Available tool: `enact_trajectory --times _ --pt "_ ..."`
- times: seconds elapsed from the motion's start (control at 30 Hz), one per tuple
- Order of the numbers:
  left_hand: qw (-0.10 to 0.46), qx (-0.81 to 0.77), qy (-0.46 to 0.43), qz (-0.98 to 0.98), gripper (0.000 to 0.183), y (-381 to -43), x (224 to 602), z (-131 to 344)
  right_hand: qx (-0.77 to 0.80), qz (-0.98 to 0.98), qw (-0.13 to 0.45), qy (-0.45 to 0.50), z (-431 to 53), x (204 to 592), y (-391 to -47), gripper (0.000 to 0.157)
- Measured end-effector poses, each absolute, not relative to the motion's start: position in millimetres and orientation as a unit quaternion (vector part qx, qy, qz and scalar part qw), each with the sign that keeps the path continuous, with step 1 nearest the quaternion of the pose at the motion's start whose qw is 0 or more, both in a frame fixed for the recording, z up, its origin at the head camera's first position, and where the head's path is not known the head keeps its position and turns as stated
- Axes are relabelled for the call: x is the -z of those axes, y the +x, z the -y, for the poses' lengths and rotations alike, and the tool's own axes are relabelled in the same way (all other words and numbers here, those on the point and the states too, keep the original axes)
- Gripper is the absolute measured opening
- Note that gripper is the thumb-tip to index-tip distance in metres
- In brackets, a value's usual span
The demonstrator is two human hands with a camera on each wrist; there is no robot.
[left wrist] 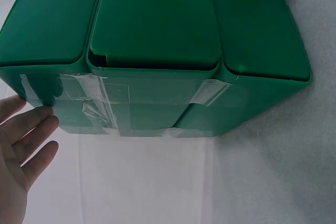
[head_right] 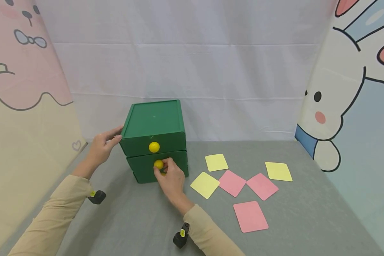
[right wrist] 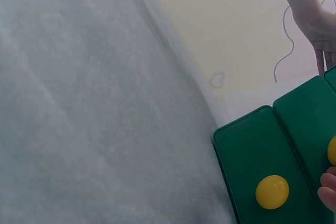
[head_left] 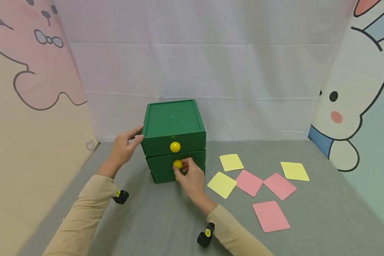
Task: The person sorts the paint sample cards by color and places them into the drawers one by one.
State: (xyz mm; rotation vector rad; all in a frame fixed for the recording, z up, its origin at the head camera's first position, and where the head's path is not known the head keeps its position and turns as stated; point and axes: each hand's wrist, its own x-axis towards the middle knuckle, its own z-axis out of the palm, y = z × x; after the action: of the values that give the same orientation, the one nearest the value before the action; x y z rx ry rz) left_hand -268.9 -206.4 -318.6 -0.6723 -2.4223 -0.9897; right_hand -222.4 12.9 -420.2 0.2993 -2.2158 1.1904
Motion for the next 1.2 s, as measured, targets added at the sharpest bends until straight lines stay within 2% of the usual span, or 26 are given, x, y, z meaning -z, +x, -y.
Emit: enact_trajectory --times 0.37,0.7,0.97,1.2 --pt "0.215 0.353 -0.240 0.878 0.042 -269 318 206 -0.458 0.839 0.264 0.132 -21 416 -206 0.024" --pt "0.206 0.351 -0.225 0.885 0.043 -269 317 205 -0.469 0.850 0.201 0.131 -31 409 -180 0.025" --pt "0.216 0.351 -0.239 0.879 0.042 -270 317 205 -0.474 0.848 0.181 0.151 -37 408 -164 0.025" --pt "0.220 0.351 -0.240 0.878 0.042 -270 318 206 -0.465 0.850 0.186 0.161 -39 408 -156 0.025"
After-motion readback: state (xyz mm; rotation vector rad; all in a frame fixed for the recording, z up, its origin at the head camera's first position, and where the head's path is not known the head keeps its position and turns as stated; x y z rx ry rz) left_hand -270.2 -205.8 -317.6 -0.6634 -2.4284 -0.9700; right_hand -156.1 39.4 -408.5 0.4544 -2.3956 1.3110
